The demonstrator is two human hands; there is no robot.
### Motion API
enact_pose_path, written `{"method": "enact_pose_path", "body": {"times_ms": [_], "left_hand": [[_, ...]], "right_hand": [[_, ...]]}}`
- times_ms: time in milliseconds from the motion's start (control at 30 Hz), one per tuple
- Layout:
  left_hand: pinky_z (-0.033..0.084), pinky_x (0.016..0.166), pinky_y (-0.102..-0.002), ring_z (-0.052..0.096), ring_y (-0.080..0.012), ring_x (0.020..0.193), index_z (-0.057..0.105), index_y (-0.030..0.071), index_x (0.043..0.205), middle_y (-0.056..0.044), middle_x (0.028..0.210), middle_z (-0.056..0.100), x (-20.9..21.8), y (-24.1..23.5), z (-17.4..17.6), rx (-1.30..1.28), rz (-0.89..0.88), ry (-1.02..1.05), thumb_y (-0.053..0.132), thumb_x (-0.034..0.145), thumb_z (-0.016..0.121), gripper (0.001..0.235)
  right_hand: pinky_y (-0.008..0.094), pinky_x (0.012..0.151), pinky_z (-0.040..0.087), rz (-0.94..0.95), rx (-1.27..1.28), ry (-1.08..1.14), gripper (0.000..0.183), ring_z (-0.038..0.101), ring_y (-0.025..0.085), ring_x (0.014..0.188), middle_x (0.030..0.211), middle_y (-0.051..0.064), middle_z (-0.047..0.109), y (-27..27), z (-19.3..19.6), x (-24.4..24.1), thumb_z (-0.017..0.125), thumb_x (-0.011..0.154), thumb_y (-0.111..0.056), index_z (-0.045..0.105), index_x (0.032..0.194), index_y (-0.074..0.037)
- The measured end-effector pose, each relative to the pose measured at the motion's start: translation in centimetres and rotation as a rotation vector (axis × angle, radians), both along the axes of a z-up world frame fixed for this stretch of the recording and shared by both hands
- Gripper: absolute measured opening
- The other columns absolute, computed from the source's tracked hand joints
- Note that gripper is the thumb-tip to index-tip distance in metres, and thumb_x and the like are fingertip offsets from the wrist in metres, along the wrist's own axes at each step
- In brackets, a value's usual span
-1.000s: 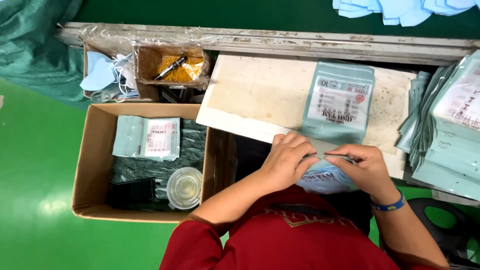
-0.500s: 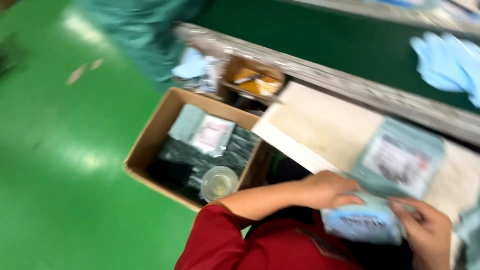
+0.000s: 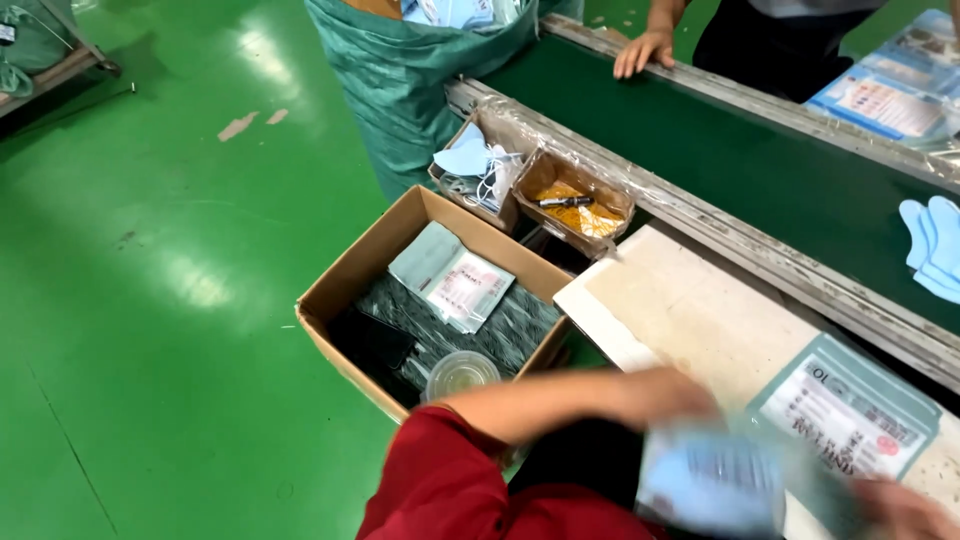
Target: The recorder is counting and placing disposable blue face masks into plastic retail bags on an assembly line.
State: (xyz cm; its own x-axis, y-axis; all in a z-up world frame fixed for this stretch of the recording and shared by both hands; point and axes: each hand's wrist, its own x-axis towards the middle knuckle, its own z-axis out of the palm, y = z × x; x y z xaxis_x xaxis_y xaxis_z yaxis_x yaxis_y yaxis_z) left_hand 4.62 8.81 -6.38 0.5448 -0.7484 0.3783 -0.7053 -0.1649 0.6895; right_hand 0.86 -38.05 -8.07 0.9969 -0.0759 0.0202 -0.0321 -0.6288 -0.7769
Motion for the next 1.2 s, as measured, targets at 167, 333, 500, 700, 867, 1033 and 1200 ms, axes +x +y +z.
{"method": "enact_pose_path", "body": {"times_ms": [167,333,500,700,867,1033,1200], "left_hand": [[0.048,0.098,-0.046,0.062,-0.0354,0.111,0.062,0.001,0.125,-0.02,0.119,0.064,12.4,22.4,18.4,0.296,1.154,-0.029,0.028,0.089,0.056,0.045],[0.049,0.061,-0.033,0.058,-0.0137,0.07,0.064,0.008,0.121,-0.002,0.088,0.06,11.6,25.2,26.5,-0.837,1.075,-0.104,0.03,0.108,0.052,0.028],[0.054,0.082,-0.025,0.067,-0.0097,0.094,0.066,0.011,0.118,0.001,0.104,0.072,7.4,13.0,11.2,-0.76,0.584,0.582,0.03,0.102,0.048,0.031],[0.042,0.102,-0.047,0.052,-0.0396,0.119,0.065,0.004,0.122,-0.022,0.126,0.058,2.9,1.0,4.3,0.136,0.773,-0.093,0.02,0.089,0.07,0.037],[0.036,0.107,-0.05,0.05,-0.0389,0.126,0.065,0.002,0.123,-0.021,0.13,0.059,2.2,-1.0,4.5,0.197,0.81,-0.219,0.019,0.093,0.067,0.035],[0.035,0.109,-0.05,0.052,-0.0366,0.127,0.066,0.003,0.121,-0.019,0.128,0.061,2.0,-0.7,3.8,0.196,0.824,-0.204,0.018,0.093,0.065,0.032],[0.041,0.105,-0.046,0.054,-0.0366,0.123,0.067,0.006,0.122,-0.018,0.126,0.062,3.8,-1.4,5.7,0.251,0.772,-0.023,0.023,0.092,0.068,0.035]], "right_hand": [[0.055,0.094,0.052,-0.079,0.174,0.056,0.047,0.066,0.042,0.106,0.112,0.031,0.068,-6.4,-12.0,2.8,0.054,0.116,-0.031,0.058,0.129,0.014],[0.045,0.103,0.052,-0.22,0.528,0.155,0.037,0.069,0.035,0.111,0.116,0.026,0.072,10.6,5.7,-6.7,0.056,0.109,-0.016,0.065,0.126,0.015],[0.035,0.081,0.056,0.168,0.522,0.178,0.033,0.073,0.022,0.093,0.098,0.013,0.081,16.8,9.8,-6.5,0.07,0.091,-0.027,0.078,0.107,0.001],[0.035,0.076,0.056,0.138,0.093,0.091,0.033,0.07,0.024,0.087,0.1,0.008,0.077,17.7,19.0,-1.2,0.072,0.09,-0.032,0.078,0.115,-0.011],[0.043,0.099,0.047,-0.002,-0.07,-0.395,0.053,0.059,0.034,0.122,0.131,0.02,0.063,11.6,17.0,9.7,0.075,0.088,-0.031,0.064,0.13,-0.001],[0.051,0.109,0.042,-0.305,-0.357,-0.501,0.063,0.052,0.046,0.126,0.135,0.027,0.059,2.1,11.1,21.9,0.078,0.092,-0.037,0.06,0.134,0.007],[0.055,0.091,0.048,-0.486,-0.728,-0.249,0.057,0.058,0.043,0.112,0.12,0.024,0.064,1.8,8.7,25.1,0.065,0.095,-0.051,0.068,0.114,0.002]]}}
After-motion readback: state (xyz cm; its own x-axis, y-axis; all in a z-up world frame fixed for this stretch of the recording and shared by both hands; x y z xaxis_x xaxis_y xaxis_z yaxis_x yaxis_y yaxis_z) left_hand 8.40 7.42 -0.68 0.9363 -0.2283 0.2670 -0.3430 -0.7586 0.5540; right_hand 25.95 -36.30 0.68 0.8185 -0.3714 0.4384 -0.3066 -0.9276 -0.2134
